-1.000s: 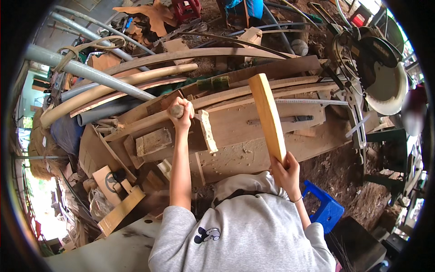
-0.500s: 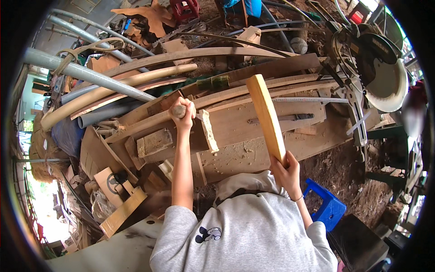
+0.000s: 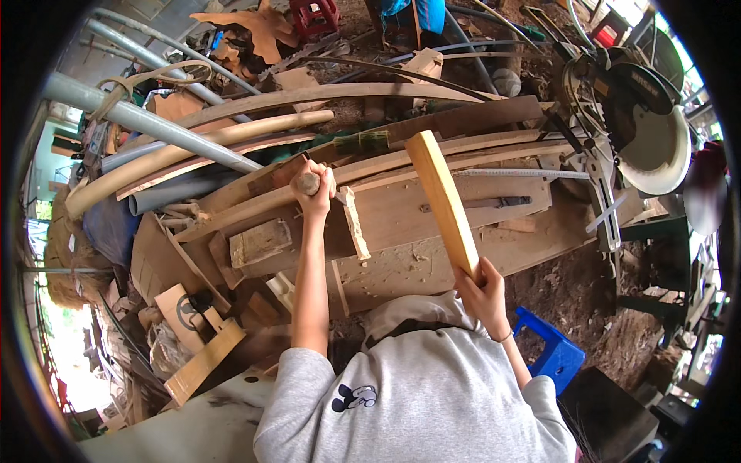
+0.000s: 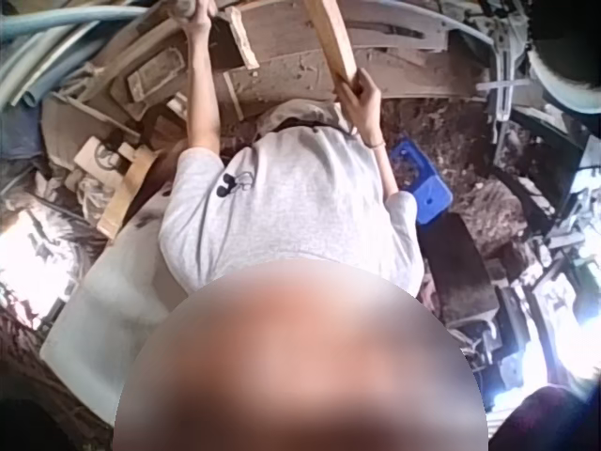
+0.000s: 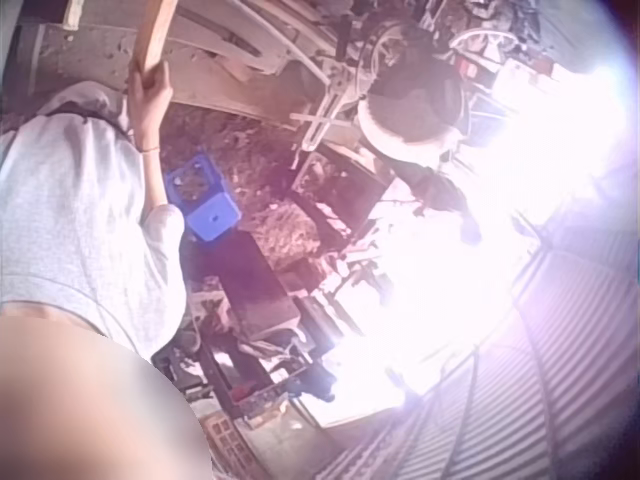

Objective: Carving a piece of wood using a chisel and a wooden mallet.

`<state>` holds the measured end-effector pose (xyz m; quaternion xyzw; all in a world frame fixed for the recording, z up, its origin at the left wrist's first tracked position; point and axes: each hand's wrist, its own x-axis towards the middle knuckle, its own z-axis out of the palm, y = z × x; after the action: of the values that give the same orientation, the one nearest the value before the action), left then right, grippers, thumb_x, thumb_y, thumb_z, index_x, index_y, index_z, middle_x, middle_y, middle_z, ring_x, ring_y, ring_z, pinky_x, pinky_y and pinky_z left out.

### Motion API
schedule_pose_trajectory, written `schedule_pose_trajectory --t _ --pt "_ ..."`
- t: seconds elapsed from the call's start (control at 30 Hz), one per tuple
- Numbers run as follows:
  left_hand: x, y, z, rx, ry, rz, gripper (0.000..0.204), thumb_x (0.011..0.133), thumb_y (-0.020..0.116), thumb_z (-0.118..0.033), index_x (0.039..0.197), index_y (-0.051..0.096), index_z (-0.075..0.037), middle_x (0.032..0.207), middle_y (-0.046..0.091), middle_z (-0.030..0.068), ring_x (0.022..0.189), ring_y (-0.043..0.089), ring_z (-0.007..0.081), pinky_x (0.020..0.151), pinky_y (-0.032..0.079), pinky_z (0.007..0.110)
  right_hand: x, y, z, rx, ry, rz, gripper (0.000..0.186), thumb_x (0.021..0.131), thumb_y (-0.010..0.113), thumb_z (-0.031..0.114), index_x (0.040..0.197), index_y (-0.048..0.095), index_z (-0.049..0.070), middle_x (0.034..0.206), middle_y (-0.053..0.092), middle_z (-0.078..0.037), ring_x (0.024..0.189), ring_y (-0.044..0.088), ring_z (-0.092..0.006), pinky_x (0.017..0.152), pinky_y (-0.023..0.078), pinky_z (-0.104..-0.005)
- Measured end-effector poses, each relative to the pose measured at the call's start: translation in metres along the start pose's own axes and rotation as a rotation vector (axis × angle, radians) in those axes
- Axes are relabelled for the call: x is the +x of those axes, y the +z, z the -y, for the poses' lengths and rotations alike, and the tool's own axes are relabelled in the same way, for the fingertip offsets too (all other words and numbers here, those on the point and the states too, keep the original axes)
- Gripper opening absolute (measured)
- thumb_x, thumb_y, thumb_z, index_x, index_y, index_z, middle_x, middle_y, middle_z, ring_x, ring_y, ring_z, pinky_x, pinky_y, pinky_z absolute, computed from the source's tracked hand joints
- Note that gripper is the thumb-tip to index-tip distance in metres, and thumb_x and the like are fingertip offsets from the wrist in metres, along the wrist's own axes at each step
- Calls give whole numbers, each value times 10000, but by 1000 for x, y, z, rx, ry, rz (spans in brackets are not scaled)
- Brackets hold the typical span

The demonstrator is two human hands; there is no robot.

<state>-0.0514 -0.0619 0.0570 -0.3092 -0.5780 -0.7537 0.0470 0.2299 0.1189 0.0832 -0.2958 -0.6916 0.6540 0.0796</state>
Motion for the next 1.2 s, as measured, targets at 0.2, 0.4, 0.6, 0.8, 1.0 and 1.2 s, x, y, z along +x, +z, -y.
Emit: schedule_pose_trajectory --t 0.2,0.4,0.6,0.8,1.0,1.2 --pt "-1 -3 -3 -15 -9 -21 205 830 496 19 661 397 -41 515 419 10 396 383 58 366 296 199 -1 0 2 -22 -14 0 186 801 620 129 770 512 -19 577 568 -64 487 555 -92 442 428 -227" --pt "0 -5 -4 79 -5 -38 235 846 493 -32 649 369 -67 495 427 12 388 385 69 366 307 205 -1 0 -1 -31 -17 10 176 799 620 121 781 518 -21 581 571 -67 485 552 -93 441 422 -230" --pt "-5 -3 3 -40 29 -50 210 853 494 -53 681 375 -68 501 426 20 389 371 77 372 296 207 -3 1 -4 -23 -32 24 182 798 623 126 780 515 -19 578 570 -64 485 552 -93 442 422 -229" --pt "-7 -1 3 -65 5 -91 225 839 503 -15 648 388 -45 498 414 15 392 386 69 371 302 211 -6 -1 -3 -65 -28 22 197 799 628 144 777 510 -11 578 572 -63 481 555 -94 442 423 -227" --pt "-6 -1 0 -5 24 -59 216 833 512 -7 652 400 -42 508 420 12 394 388 60 367 292 199 -8 -3 -6 -52 -16 15 202 796 632 149 769 508 -8 575 573 -63 479 557 -96 441 423 -225" --pt "-8 -8 0 12 15 -50 213 825 514 14 655 397 -42 518 425 7 396 384 49 367 286 191 -8 -3 -10 -47 -5 22 192 798 629 151 780 520 -6 573 572 -59 478 555 -93 437 419 -227"
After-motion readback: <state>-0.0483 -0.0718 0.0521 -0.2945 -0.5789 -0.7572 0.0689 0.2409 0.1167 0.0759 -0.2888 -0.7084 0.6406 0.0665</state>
